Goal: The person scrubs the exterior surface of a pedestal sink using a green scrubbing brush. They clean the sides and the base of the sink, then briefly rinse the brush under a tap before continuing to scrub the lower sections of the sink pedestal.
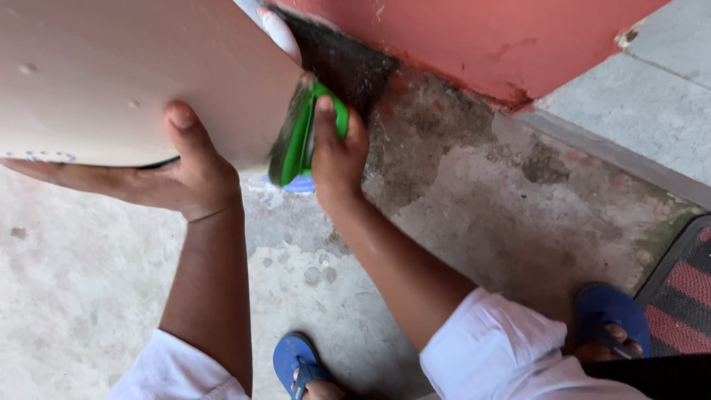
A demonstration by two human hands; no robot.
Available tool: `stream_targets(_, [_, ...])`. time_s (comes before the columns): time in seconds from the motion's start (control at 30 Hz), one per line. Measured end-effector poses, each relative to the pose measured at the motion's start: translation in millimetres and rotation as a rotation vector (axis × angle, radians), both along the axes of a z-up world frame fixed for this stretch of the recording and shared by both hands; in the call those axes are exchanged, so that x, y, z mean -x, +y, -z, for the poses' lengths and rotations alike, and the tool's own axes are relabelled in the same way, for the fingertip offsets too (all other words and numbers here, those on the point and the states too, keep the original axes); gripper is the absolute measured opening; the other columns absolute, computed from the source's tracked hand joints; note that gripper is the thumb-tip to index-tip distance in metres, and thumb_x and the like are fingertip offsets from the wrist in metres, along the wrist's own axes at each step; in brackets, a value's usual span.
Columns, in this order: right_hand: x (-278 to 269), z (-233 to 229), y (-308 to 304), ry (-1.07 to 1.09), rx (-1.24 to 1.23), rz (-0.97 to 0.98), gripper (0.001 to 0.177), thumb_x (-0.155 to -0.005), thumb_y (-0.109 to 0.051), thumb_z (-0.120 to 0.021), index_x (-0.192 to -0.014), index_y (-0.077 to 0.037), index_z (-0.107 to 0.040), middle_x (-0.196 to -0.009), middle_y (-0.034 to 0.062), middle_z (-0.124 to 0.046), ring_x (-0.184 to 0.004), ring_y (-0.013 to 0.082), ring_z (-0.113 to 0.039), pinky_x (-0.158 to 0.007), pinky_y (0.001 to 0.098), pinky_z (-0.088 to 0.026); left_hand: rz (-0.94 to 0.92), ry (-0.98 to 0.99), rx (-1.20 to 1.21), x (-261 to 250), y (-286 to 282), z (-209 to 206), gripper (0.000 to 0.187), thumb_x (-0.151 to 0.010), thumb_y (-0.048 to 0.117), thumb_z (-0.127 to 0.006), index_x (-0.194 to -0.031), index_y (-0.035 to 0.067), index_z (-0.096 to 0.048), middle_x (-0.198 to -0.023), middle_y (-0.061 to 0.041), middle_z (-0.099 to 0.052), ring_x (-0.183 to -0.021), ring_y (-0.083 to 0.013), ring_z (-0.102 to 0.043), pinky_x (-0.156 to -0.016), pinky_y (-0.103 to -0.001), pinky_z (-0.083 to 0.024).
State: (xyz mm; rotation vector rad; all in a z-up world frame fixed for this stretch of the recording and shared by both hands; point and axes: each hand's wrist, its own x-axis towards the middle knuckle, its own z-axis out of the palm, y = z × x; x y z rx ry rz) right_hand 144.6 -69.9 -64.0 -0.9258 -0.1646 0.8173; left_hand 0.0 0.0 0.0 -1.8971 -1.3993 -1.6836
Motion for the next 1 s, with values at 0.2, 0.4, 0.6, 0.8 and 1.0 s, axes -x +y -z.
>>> stream_targets(0.2, [0.0,68.9,-8.7,-0.116,0.304,-0.072,0.041,-0.101,-0.046,-0.063,-0.100,-0.006,-0.071,-0.083,0.0013,-0.069,-0.076,0.0121,-0.066,-0.069,0.0305,-0.056,0.155,-0.090,0.001,-17.2,-17.7,-11.7,0.126,-0.096,0.076,-0.072,-0.160,0.009,0.013,-0.168,-0.017,0.003,-0.156,-0.0299,-0.016,-0.132,-0.048,-0.028])
stream_targets(0.4, [-34.9,49.3,13.1,-0.222,0.091,-0.164,0.038,-0.101,-0.044,-0.065,-0.100,-0.007,-0.073,-0.079,-0.0019,-0.066,-0.071,0.0093,-0.060,-0.064,0.0288,-0.052,-0.045,0.029,0.048,-12.0,-13.7,-8.9,0.117,-0.096,0.074,-0.065,-0.162,0.009,0.007,-0.166,-0.012,-0.006,-0.156,-0.0238,-0.023,-0.132,-0.042,-0.030])
stream_targets(0.6, [-68.6,61.3,6.6,-0.191,0.044,-0.285,0.036,-0.100,-0.038,-0.066,-0.112,-0.006,-0.076,-0.088,-0.0058,-0.072,-0.080,0.0043,-0.063,-0.072,0.0239,-0.054,0.036,0.007,0.012,-28.9,-22.0,-26.2,0.121,-0.094,0.078,-0.061,-0.160,0.001,0.006,-0.158,-0.023,-0.017,-0.151,-0.0331,-0.033,-0.124,-0.049,-0.036])
stream_targets(0.8, [-81.7,47.4,31.0,-0.462,-0.095,-0.241,0.033,-0.105,-0.035,-0.069,-0.110,-0.004,-0.077,-0.087,-0.0020,-0.070,-0.079,0.0070,-0.058,-0.074,0.0290,-0.053,0.035,0.007,0.037,-21.4,-19.0,-17.5,0.114,-0.095,0.075,-0.063,-0.157,0.002,-0.001,-0.156,-0.023,-0.022,-0.144,-0.0349,-0.040,-0.114,-0.049,-0.042])
stream_targets(1.0, [-123.3,44.1,23.1,-0.407,0.167,-0.648,0.032,-0.095,-0.035,-0.068,-0.115,-0.011,-0.077,-0.095,-0.0068,-0.078,-0.083,0.0033,-0.068,-0.075,0.0248,-0.055,0.099,0.004,-0.032,-32.8,-20.0,-30.3,0.103,-0.096,0.075,-0.063,-0.150,-0.001,-0.020,-0.143,-0.018,-0.033,-0.137,-0.0325,-0.048,-0.109,-0.051,-0.049])
